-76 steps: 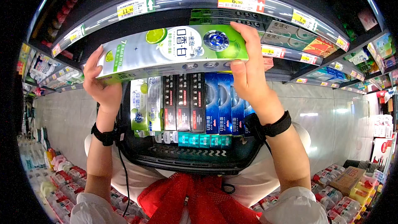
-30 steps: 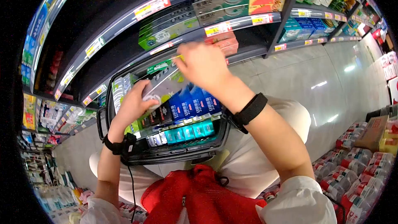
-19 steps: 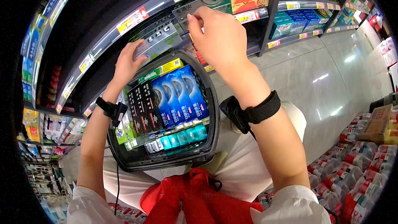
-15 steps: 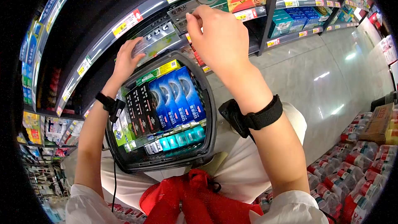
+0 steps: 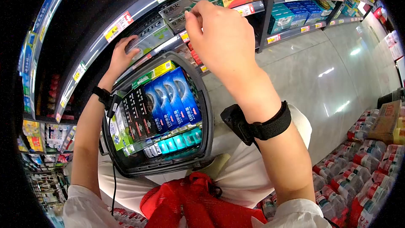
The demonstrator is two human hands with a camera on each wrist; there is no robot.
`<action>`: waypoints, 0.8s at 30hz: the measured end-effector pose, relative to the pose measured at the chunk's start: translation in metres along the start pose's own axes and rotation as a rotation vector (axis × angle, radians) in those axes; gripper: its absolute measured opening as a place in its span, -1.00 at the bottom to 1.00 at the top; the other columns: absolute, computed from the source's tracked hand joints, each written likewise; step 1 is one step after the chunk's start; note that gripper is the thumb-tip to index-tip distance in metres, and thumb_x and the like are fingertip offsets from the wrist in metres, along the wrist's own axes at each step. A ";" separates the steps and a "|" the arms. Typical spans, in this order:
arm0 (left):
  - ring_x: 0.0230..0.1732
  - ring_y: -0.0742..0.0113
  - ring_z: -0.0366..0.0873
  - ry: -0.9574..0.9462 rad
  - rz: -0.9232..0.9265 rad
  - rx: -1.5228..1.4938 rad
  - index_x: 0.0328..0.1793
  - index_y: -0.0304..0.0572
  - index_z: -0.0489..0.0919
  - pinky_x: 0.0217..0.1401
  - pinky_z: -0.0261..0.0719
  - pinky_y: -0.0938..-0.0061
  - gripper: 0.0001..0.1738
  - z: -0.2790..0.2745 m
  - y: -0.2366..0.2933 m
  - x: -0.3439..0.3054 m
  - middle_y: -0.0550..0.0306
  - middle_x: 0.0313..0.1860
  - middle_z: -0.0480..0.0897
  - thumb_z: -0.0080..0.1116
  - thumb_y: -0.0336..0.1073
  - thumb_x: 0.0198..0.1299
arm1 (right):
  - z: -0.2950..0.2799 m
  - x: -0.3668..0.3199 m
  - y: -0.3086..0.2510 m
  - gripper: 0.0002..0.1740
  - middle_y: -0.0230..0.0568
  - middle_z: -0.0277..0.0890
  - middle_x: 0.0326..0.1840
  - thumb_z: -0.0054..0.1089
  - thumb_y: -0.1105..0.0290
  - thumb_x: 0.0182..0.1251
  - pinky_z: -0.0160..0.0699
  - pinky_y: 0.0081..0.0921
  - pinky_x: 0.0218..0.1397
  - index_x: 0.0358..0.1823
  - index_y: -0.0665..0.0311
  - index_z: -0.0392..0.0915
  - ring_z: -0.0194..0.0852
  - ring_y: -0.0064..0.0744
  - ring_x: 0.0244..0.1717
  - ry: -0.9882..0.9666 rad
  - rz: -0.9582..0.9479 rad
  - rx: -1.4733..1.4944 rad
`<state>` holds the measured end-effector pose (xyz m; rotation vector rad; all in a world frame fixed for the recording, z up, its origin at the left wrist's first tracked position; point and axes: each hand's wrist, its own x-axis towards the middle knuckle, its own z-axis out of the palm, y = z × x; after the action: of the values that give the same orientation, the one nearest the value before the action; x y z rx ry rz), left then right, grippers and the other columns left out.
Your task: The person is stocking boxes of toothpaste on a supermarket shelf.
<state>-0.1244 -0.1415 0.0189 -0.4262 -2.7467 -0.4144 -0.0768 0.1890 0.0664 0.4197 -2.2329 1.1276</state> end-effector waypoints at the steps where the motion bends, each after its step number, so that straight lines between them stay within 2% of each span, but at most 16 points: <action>1: 0.03 0.02 0.41 -0.018 -0.004 0.027 0.06 -0.15 0.47 0.15 0.32 0.33 -0.50 -0.002 0.002 0.001 -0.05 -0.05 0.50 0.25 -0.37 -0.10 | 0.000 0.000 0.000 -0.78 -0.19 0.55 -0.53 0.05 0.26 0.18 0.48 -0.31 -0.42 -0.41 0.26 0.53 0.53 -0.15 -0.47 0.006 -0.017 -0.012; 2: 0.03 0.01 0.42 -0.036 -0.008 0.055 0.08 -0.21 0.45 0.14 0.33 0.34 -0.50 -0.003 0.003 0.002 -0.08 -0.03 0.50 0.23 -0.37 -0.08 | 0.000 0.000 0.000 -0.78 -0.19 0.55 -0.53 0.05 0.26 0.18 0.48 -0.31 -0.42 -0.41 0.26 0.53 0.53 -0.15 -0.47 0.006 -0.017 -0.011; 5: 0.06 0.00 0.42 -0.018 -0.011 0.093 0.10 -0.22 0.44 0.15 0.33 0.34 -0.50 0.002 -0.010 0.006 -0.10 0.00 0.50 0.22 -0.35 -0.05 | 0.000 0.000 -0.001 -0.79 -0.18 0.55 -0.53 0.06 0.26 0.17 0.48 -0.31 -0.43 -0.42 0.26 0.53 0.53 -0.14 -0.47 -0.017 0.009 -0.006; 7: 0.07 0.00 0.41 -0.032 -0.024 0.074 0.11 -0.22 0.44 0.15 0.33 0.34 -0.49 0.001 -0.012 0.009 -0.11 0.01 0.49 0.21 -0.35 -0.04 | 0.001 -0.001 0.000 -0.82 -0.14 0.53 -0.59 0.11 0.35 0.17 0.41 -0.53 -0.52 -0.36 0.35 0.54 0.52 -0.35 -0.61 0.020 -0.055 0.002; 8: 0.08 0.00 0.41 -0.048 -0.036 0.055 0.11 -0.22 0.43 0.16 0.33 0.34 -0.49 0.001 -0.012 0.010 -0.11 0.02 0.49 0.21 -0.34 -0.04 | 0.002 -0.002 -0.001 -0.82 -0.14 0.53 -0.59 0.11 0.35 0.17 0.41 -0.53 -0.52 -0.36 0.35 0.54 0.52 -0.35 -0.61 0.018 -0.053 0.001; 10: 0.10 0.00 0.40 -0.049 -0.039 0.075 0.13 -0.17 0.42 0.17 0.32 0.33 -0.48 0.006 -0.021 0.014 -0.11 0.04 0.49 0.21 -0.32 -0.03 | 0.002 -0.002 -0.002 -0.78 -0.17 0.53 -0.55 0.06 0.26 0.17 0.47 -0.31 -0.45 -0.44 0.26 0.52 0.52 -0.15 -0.48 -0.018 -0.025 -0.001; 13: 0.10 0.00 0.39 -0.027 -0.041 0.134 0.16 -0.07 0.41 0.19 0.30 0.30 -0.45 0.009 -0.025 0.016 -0.08 0.04 0.49 0.23 -0.29 -0.03 | 0.004 -0.002 -0.002 -0.79 -0.17 0.53 -0.56 0.06 0.26 0.17 0.47 -0.32 -0.46 -0.44 0.26 0.52 0.52 -0.15 -0.49 -0.007 -0.056 -0.010; 18: 0.03 0.00 0.41 -0.005 -0.003 0.081 0.07 -0.06 0.47 0.15 0.32 0.30 -0.52 0.022 -0.030 0.015 -0.03 -0.05 0.51 0.25 -0.31 -0.05 | 0.007 -0.004 -0.005 -0.79 -0.18 0.53 -0.55 0.07 0.26 0.17 0.48 -0.33 -0.45 -0.44 0.26 0.52 0.53 -0.16 -0.48 -0.023 -0.058 0.004; 20: 0.03 0.01 0.40 0.080 0.065 0.190 0.05 -0.07 0.48 0.16 0.31 0.29 -0.55 0.028 -0.025 0.010 -0.04 -0.07 0.51 0.24 -0.30 -0.05 | 0.007 -0.005 -0.006 -0.80 -0.19 0.54 -0.55 0.07 0.26 0.16 0.48 -0.34 -0.45 -0.44 0.25 0.52 0.53 -0.17 -0.48 -0.033 -0.052 0.004; 22: 0.04 0.01 0.39 0.040 0.046 0.169 0.04 -0.08 0.49 0.16 0.30 0.30 -0.58 0.028 -0.023 0.011 -0.06 -0.07 0.50 0.21 -0.28 -0.02 | 0.007 -0.006 -0.007 -0.80 -0.19 0.54 -0.55 0.08 0.26 0.16 0.48 -0.34 -0.45 -0.43 0.24 0.52 0.53 -0.17 -0.49 -0.051 -0.045 -0.005; 24: 0.08 0.00 0.37 0.165 0.090 0.122 0.04 -0.08 0.50 0.17 0.29 0.28 -0.62 0.030 -0.032 0.016 -0.08 -0.01 0.49 0.15 -0.23 0.05 | 0.005 -0.006 -0.007 -0.81 -0.19 0.54 -0.55 0.09 0.26 0.15 0.48 -0.34 -0.45 -0.42 0.24 0.52 0.53 -0.17 -0.50 -0.049 -0.056 0.006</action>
<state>-0.1583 -0.1567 -0.0100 -0.4602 -2.5649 -0.2465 -0.0703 0.1813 0.0646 0.5142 -2.2464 1.1065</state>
